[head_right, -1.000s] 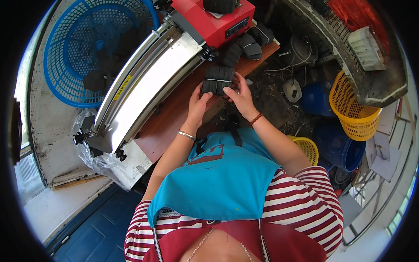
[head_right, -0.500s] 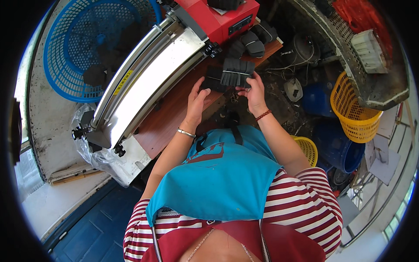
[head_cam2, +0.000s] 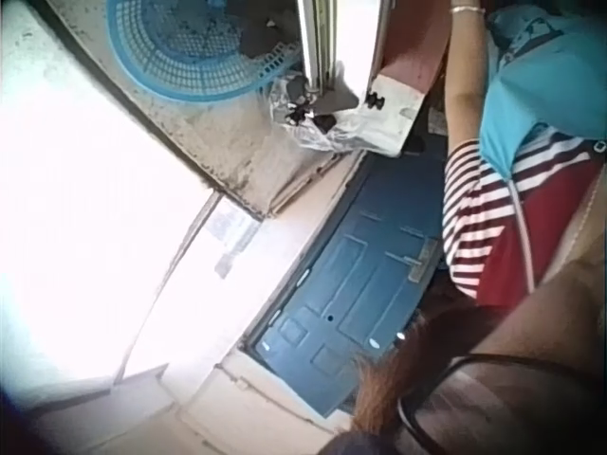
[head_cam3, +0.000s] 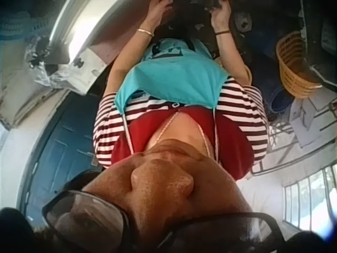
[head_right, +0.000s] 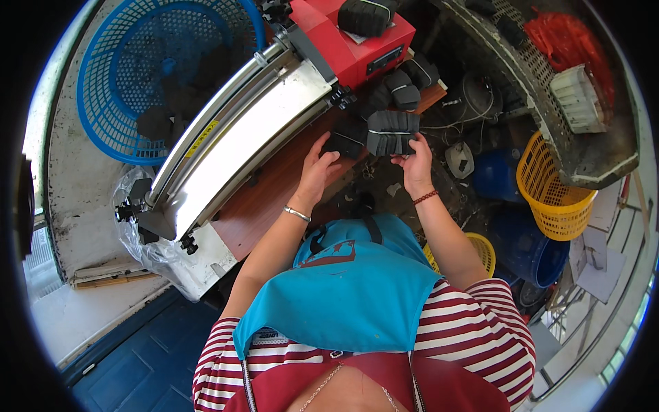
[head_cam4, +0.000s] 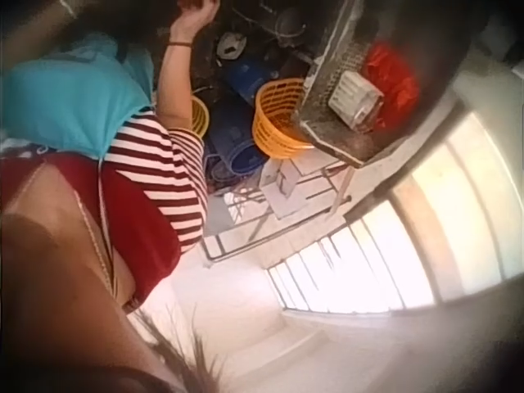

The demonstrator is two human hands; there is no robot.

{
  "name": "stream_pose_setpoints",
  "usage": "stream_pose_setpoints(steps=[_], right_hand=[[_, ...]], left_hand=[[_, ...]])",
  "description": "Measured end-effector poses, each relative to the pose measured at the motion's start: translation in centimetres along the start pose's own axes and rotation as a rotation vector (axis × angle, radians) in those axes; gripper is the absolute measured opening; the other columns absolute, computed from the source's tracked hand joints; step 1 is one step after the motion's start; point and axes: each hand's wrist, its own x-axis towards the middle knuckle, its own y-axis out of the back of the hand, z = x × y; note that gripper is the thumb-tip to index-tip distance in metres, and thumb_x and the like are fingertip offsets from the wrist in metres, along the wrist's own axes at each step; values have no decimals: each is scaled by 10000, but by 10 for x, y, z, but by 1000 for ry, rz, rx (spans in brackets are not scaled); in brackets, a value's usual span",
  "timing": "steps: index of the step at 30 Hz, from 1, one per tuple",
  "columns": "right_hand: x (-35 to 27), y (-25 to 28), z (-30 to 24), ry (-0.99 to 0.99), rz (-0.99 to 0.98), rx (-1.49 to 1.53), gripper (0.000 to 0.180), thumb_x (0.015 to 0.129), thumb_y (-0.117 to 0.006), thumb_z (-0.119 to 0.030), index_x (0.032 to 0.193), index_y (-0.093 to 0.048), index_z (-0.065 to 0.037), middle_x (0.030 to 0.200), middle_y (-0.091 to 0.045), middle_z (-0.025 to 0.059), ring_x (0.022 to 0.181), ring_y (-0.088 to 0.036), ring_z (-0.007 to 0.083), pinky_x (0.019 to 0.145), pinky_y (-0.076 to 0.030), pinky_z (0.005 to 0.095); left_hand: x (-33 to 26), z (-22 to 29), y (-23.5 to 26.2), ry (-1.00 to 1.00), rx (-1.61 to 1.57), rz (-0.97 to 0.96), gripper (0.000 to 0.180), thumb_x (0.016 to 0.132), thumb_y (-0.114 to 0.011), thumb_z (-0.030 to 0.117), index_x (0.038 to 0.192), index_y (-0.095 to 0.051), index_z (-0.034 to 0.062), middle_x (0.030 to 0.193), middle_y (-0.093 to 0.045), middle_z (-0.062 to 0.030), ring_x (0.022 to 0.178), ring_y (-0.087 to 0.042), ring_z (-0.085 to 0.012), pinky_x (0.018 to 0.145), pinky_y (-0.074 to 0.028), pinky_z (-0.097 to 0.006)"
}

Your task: The recorder processes small black shoe parts using a roller machine and then organizes them into a plastic bag.

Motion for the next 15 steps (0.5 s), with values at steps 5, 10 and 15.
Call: stream_pose_setpoints(steps=[5, 10, 15], right_hand=[[34, -39, -63, 187, -68, 50, 394, 906, -462, -221, 1256, -462, -40, 1001, -639, 114, 750, -642, 236, 614, -532, 345], [87, -106, -153, 432, -175, -30, 417, 943, -487, -242, 1298, -490, -22, 1028, -648, 101, 813, -655, 212, 656, -541, 335], [176, -189, -209, 687, -179, -309, 356, 917, -575, -258, 1155, -608, 5, 1027, -657, 86, 867, -641, 166, 715, -529, 332]], left_hand=[[2, 2, 2, -9, 41, 10, 651, 862, -622, 181, 1465, -379, 133, 1266, -512, -64, 1074, -534, -135, 860, -479, -287], [-7, -3, 7, 20, 25, 90, 654, 842, -646, 228, 1451, -415, 164, 1082, -577, -28, 947, -535, -91, 802, -446, -251], [-25, -10, 11, 29, 64, 101, 553, 887, -574, 227, 1421, -442, 164, 1217, -526, -7, 1081, -514, -108, 833, -469, -288]])
